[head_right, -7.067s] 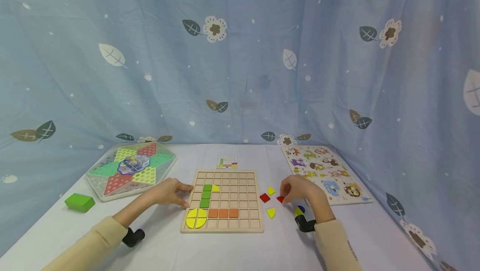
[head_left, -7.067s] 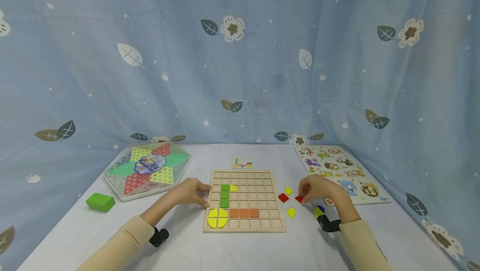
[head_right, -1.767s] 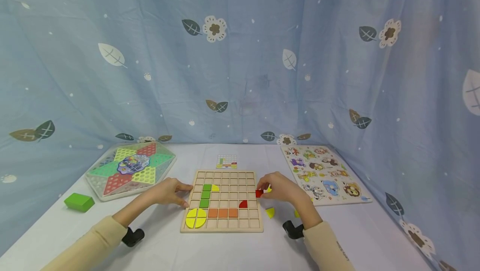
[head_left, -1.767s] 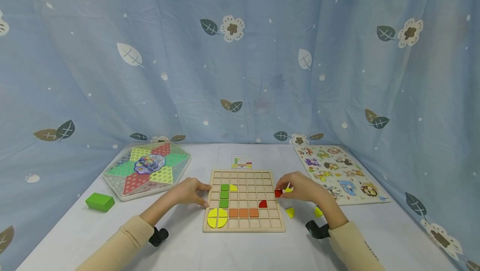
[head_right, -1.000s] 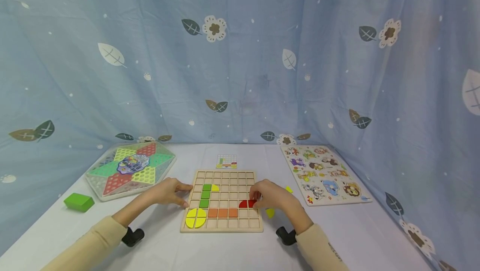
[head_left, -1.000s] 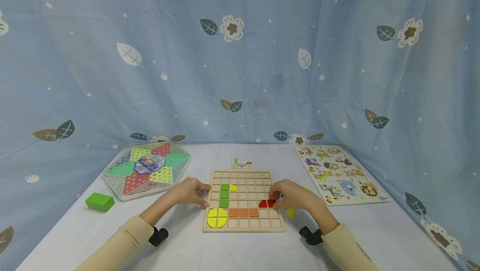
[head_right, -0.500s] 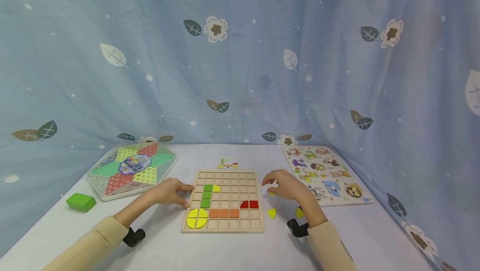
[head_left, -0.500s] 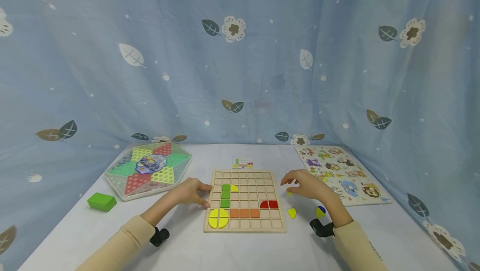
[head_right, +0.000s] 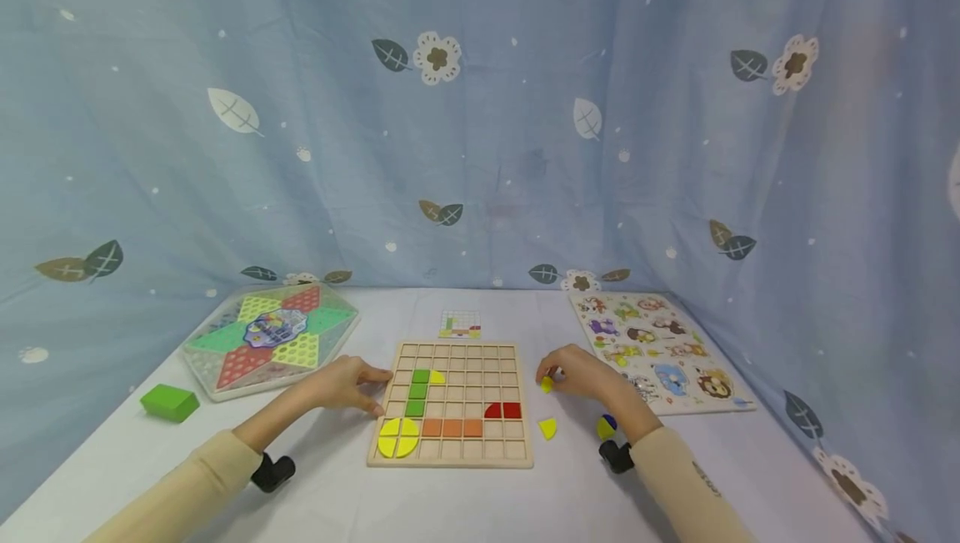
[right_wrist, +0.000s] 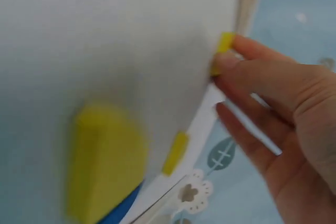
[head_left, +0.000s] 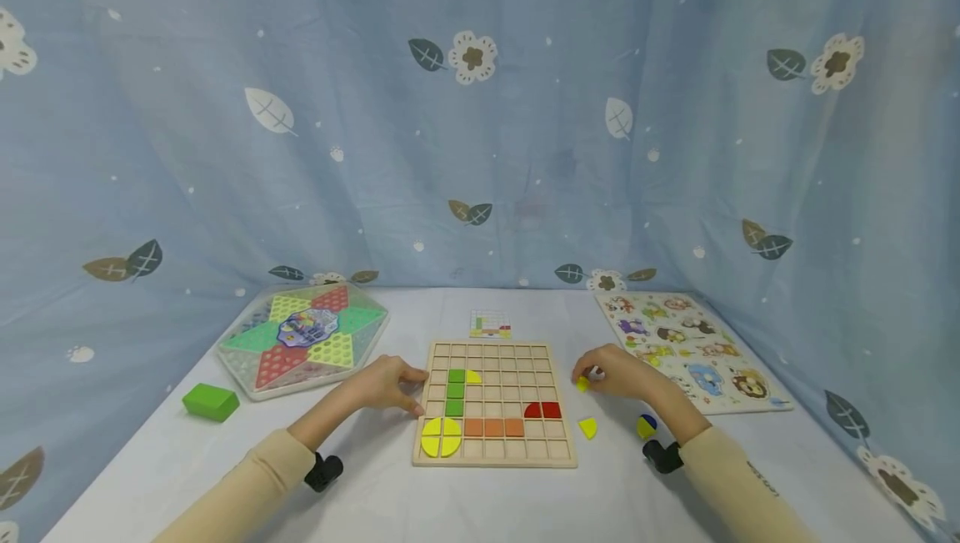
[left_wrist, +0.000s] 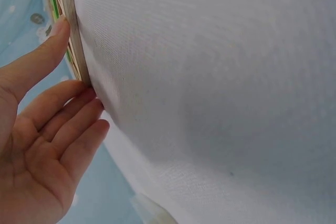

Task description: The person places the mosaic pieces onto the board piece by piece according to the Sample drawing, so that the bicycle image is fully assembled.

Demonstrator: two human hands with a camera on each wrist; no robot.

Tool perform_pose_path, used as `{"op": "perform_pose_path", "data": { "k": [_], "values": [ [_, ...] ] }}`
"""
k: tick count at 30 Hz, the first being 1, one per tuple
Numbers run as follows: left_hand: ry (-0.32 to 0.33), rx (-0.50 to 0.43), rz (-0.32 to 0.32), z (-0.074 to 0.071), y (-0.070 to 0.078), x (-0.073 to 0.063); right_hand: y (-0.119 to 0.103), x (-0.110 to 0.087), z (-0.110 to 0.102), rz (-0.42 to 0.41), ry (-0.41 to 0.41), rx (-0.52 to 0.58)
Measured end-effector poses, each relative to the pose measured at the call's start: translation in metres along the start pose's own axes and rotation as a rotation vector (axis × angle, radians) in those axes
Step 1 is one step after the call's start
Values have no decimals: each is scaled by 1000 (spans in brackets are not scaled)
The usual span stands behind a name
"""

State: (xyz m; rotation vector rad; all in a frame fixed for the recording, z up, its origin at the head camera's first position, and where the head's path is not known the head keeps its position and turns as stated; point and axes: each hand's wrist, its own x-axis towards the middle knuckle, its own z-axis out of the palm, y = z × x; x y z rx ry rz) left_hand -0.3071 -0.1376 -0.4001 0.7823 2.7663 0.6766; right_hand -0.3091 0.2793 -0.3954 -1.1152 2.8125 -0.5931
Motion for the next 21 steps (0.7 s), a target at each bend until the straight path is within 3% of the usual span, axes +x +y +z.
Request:
{"op": "perform_pose_path", "data": {
  "k": [7,21],
  "values": [
    [-2,-2,-3,1,-2,2,7,-4,3,-51,33,-90],
    [1,-13,-31,0,1,1,6,-5,6,-66,43,-65]
  ]
}}
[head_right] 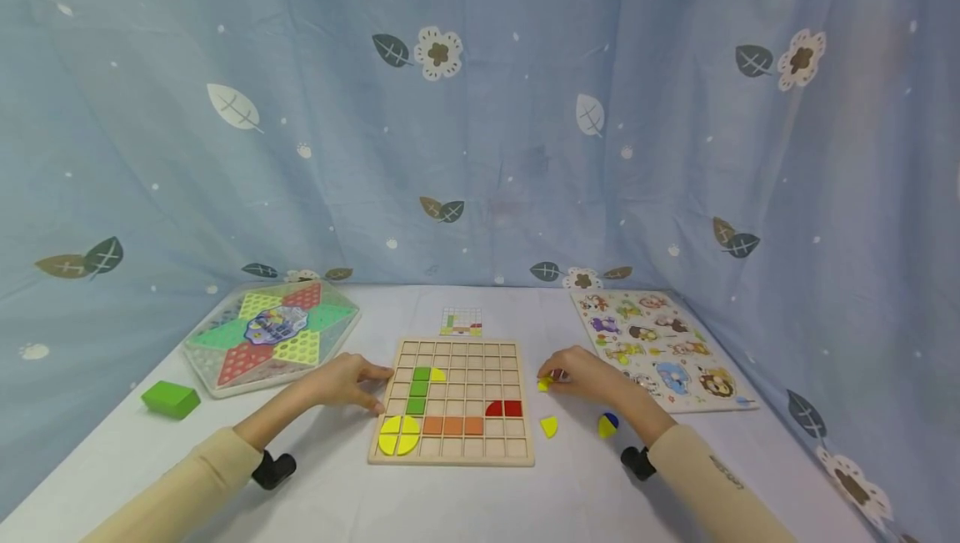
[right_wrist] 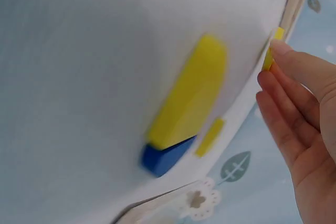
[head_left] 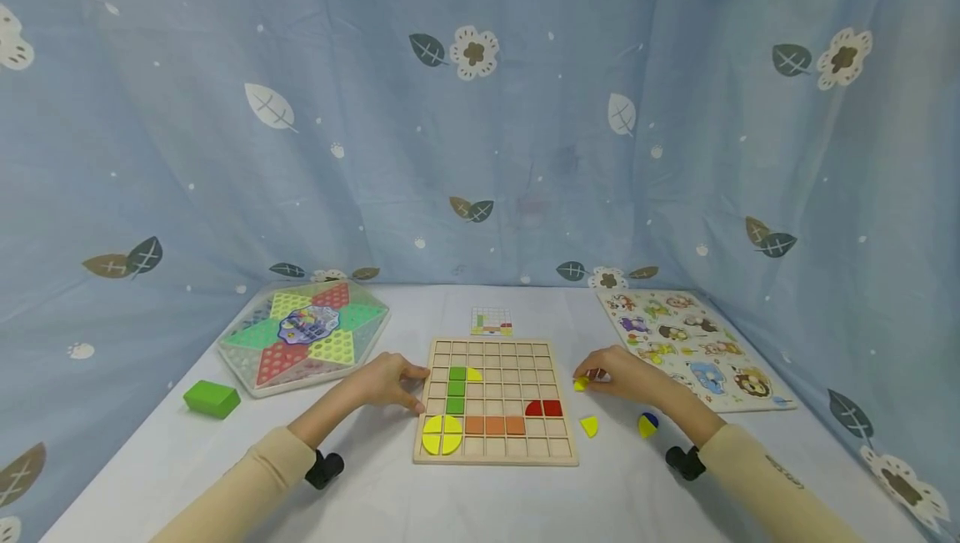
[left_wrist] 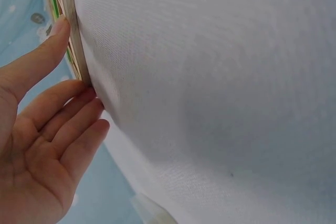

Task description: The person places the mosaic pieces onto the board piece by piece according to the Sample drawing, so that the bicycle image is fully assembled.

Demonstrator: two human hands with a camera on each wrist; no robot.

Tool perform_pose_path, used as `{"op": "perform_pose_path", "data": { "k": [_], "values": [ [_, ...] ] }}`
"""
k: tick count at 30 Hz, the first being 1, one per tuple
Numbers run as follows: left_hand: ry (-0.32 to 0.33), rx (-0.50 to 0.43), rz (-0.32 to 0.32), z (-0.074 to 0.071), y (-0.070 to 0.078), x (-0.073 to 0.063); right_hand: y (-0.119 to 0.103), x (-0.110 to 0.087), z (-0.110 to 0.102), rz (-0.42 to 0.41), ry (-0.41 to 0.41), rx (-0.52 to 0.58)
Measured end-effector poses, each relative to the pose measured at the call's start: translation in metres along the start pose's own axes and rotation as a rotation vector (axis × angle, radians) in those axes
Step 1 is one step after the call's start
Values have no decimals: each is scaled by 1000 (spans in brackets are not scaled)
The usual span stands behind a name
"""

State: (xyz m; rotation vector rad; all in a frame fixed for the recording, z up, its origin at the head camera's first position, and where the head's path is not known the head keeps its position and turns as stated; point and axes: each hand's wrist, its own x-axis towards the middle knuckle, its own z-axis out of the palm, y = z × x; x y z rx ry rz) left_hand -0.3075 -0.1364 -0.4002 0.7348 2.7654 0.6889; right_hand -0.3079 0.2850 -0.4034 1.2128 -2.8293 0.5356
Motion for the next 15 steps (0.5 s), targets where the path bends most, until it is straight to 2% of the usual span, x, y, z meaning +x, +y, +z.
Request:
{"op": "perform_pose_path", "data": {
  "k": [8,15],
  "values": [
    [3,8,-7,-1,1,-1,-32,2,-2,-36,3,-31],
    [8,11,-6,-1,3,-2,-63,4,7,-27,46,41]
  ]
}}
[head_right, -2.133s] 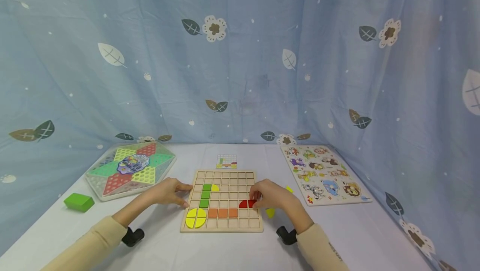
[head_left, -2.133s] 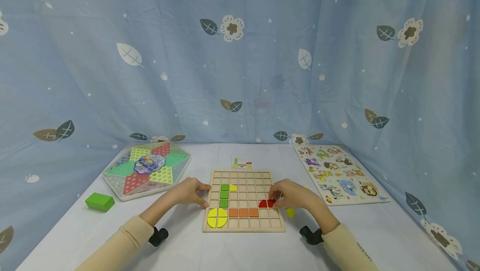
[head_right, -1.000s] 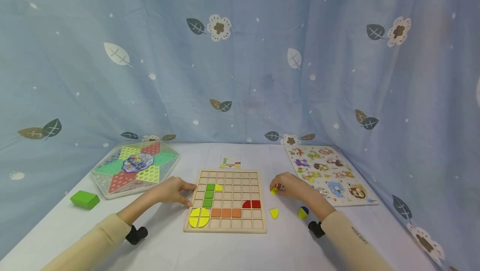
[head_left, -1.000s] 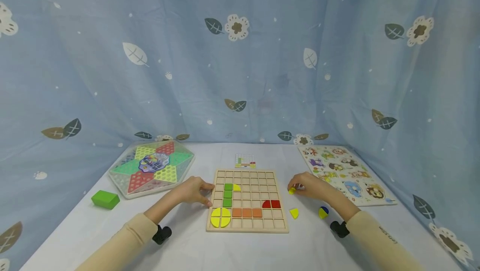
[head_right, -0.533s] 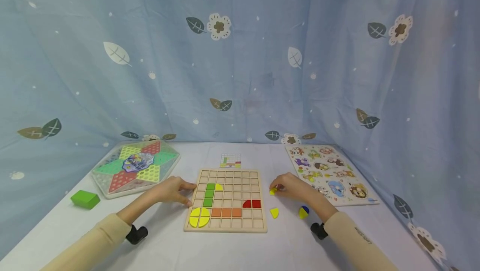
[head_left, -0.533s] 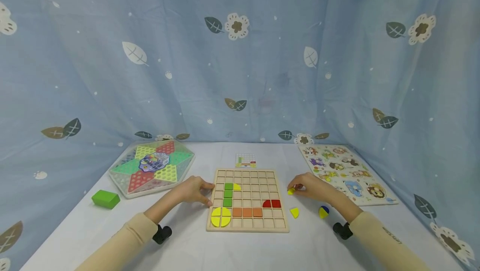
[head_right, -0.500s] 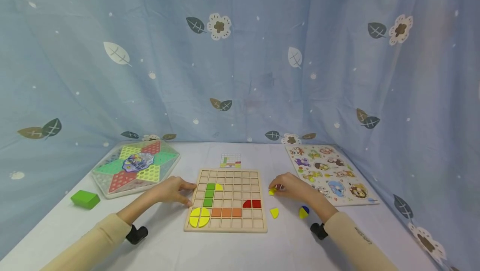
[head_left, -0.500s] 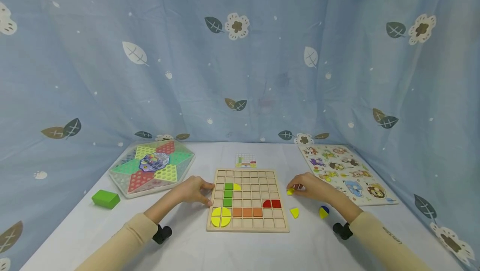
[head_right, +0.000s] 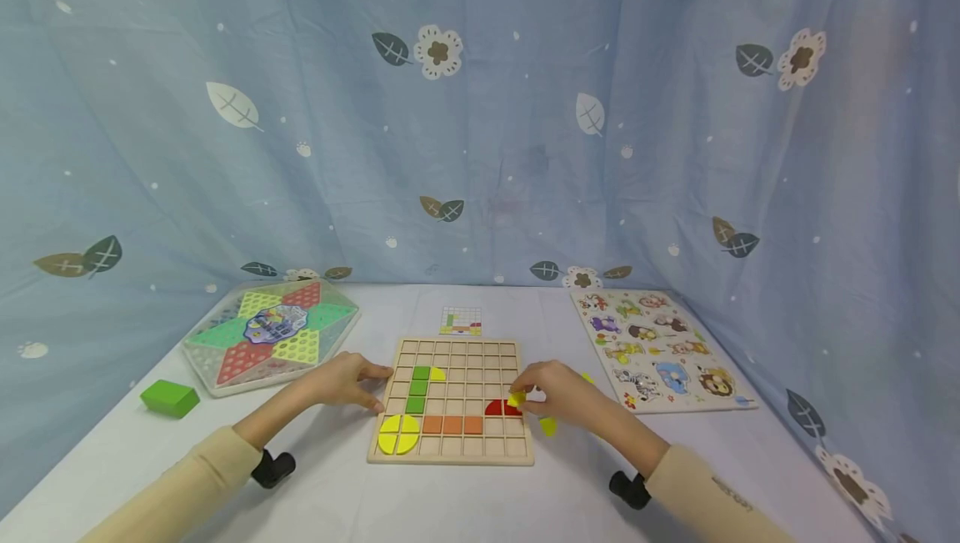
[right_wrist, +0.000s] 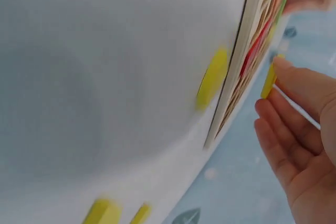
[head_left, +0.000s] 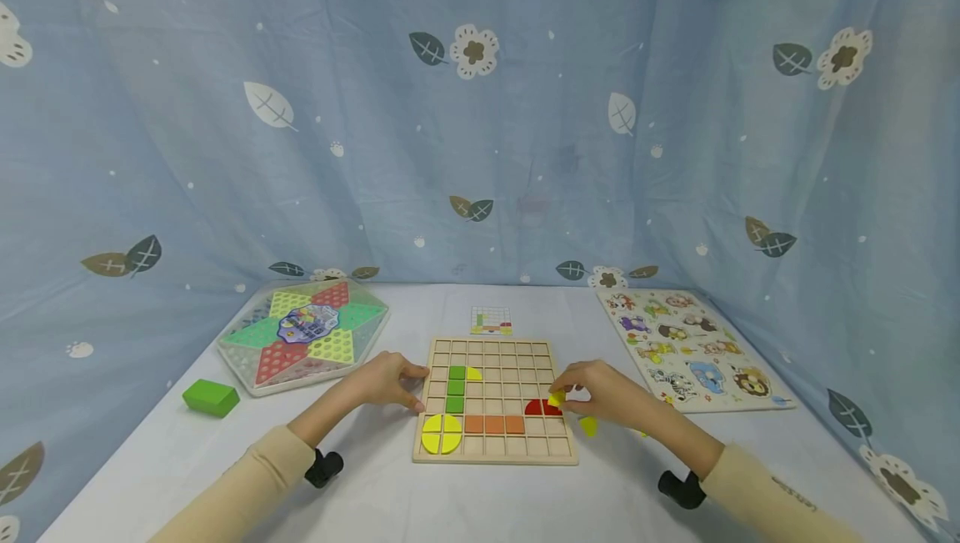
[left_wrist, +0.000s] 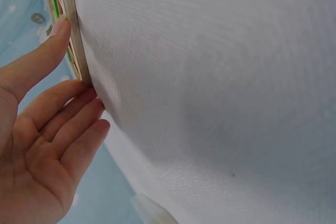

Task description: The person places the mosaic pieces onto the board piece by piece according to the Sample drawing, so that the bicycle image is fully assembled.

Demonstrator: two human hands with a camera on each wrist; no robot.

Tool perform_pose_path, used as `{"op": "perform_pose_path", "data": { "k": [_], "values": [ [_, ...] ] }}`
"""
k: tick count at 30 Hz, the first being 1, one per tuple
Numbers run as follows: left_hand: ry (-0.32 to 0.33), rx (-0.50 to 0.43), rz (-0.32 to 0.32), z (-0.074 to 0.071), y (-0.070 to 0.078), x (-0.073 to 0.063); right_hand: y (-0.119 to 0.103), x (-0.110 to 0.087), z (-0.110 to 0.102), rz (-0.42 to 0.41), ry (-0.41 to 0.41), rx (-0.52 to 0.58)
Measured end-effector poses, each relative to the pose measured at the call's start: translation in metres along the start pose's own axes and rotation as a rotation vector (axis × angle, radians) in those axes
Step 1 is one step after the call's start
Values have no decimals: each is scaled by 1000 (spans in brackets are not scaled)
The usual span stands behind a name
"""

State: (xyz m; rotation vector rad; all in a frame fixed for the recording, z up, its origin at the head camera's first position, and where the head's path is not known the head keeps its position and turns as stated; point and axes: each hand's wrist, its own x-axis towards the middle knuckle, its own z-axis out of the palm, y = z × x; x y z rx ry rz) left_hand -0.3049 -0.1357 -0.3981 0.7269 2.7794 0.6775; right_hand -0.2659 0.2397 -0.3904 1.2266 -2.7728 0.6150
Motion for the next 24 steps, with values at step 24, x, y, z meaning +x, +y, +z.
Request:
{"op": "perform_pose_path", "data": {
  "k": [24],
  "values": [
    [-12,-5,6,0,-2,1,-43,5,29,81,30,71]
  ]
}}
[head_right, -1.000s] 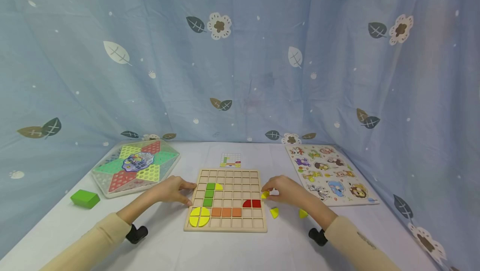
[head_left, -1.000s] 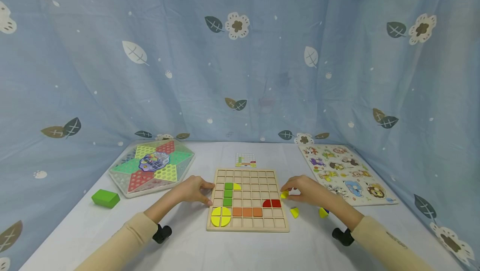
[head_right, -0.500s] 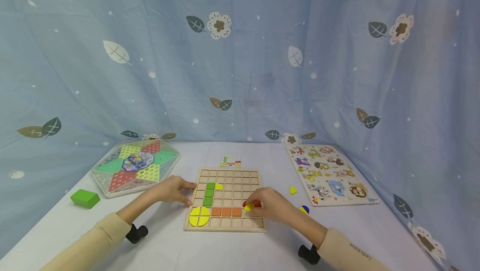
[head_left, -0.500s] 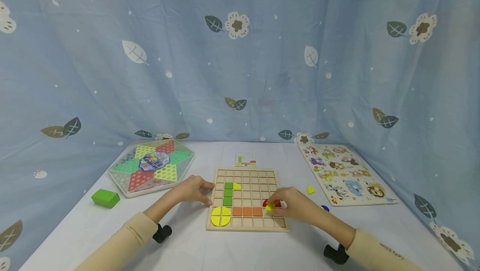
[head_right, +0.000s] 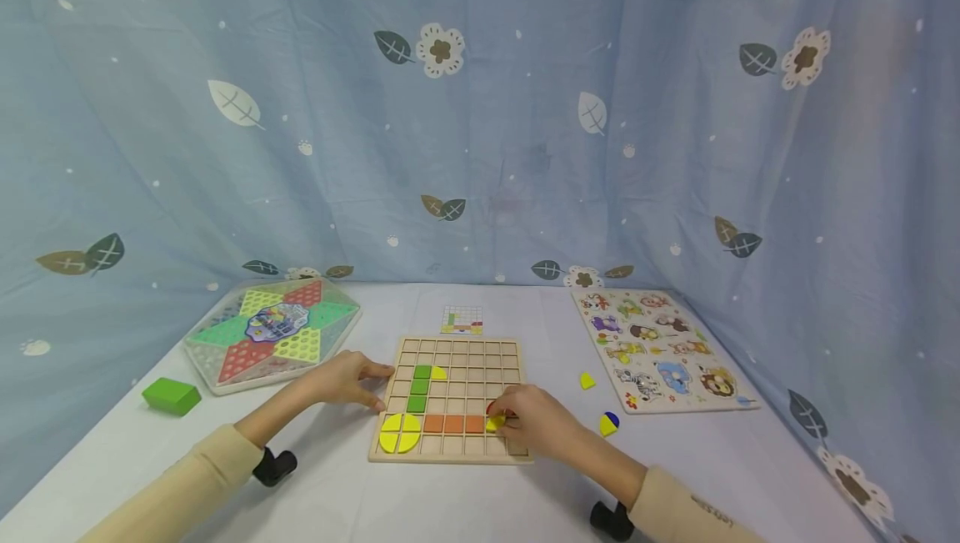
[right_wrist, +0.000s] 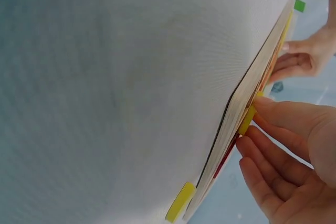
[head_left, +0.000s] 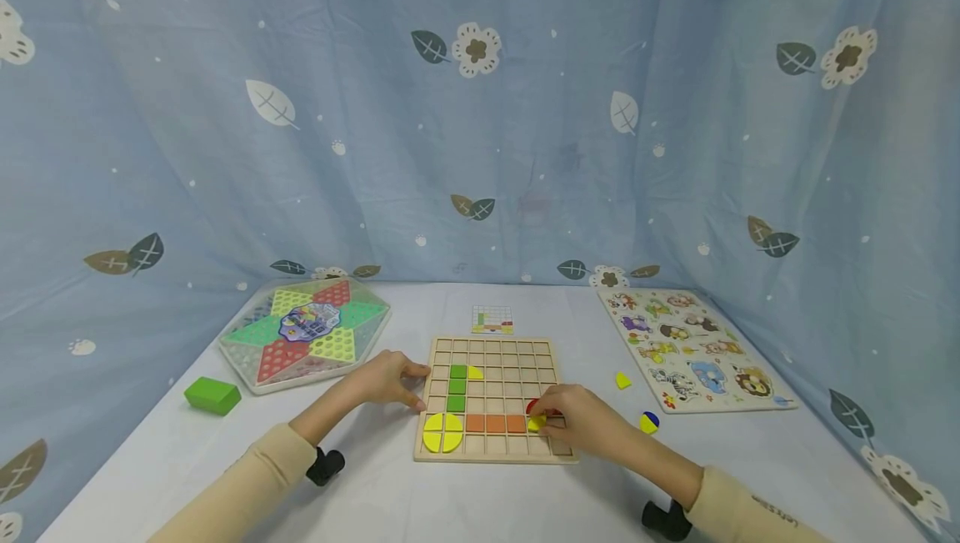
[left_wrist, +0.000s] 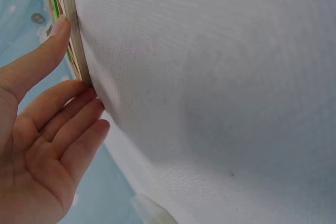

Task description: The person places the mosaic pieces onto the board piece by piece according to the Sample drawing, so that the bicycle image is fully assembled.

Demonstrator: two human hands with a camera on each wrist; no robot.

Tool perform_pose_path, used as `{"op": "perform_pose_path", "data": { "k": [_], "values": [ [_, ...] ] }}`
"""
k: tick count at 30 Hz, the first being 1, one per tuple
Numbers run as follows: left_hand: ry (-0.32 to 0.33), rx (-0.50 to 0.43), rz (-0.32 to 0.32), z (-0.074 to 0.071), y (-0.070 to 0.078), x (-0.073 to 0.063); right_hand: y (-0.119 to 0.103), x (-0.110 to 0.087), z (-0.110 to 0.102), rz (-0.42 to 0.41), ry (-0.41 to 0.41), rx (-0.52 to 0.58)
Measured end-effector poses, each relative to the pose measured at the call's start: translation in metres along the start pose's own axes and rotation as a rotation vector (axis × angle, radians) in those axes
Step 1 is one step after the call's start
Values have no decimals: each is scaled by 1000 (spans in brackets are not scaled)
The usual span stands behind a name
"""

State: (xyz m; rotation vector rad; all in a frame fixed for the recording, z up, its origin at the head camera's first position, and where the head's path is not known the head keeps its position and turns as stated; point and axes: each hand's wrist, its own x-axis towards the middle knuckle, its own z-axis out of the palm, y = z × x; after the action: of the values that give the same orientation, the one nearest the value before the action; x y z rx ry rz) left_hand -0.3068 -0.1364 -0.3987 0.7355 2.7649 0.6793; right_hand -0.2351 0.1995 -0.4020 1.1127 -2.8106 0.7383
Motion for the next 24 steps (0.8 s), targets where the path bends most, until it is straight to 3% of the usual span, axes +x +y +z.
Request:
{"op": "perform_pose_path", "data": {
  "k": [16,24],
  "values": [
    [2,-3,6,1,-1,1,-1,-6,-6,0,-35,49],
    [5,-6,-14,1,0,0,8,-18,-23,6,35,-41]
  ]
}}
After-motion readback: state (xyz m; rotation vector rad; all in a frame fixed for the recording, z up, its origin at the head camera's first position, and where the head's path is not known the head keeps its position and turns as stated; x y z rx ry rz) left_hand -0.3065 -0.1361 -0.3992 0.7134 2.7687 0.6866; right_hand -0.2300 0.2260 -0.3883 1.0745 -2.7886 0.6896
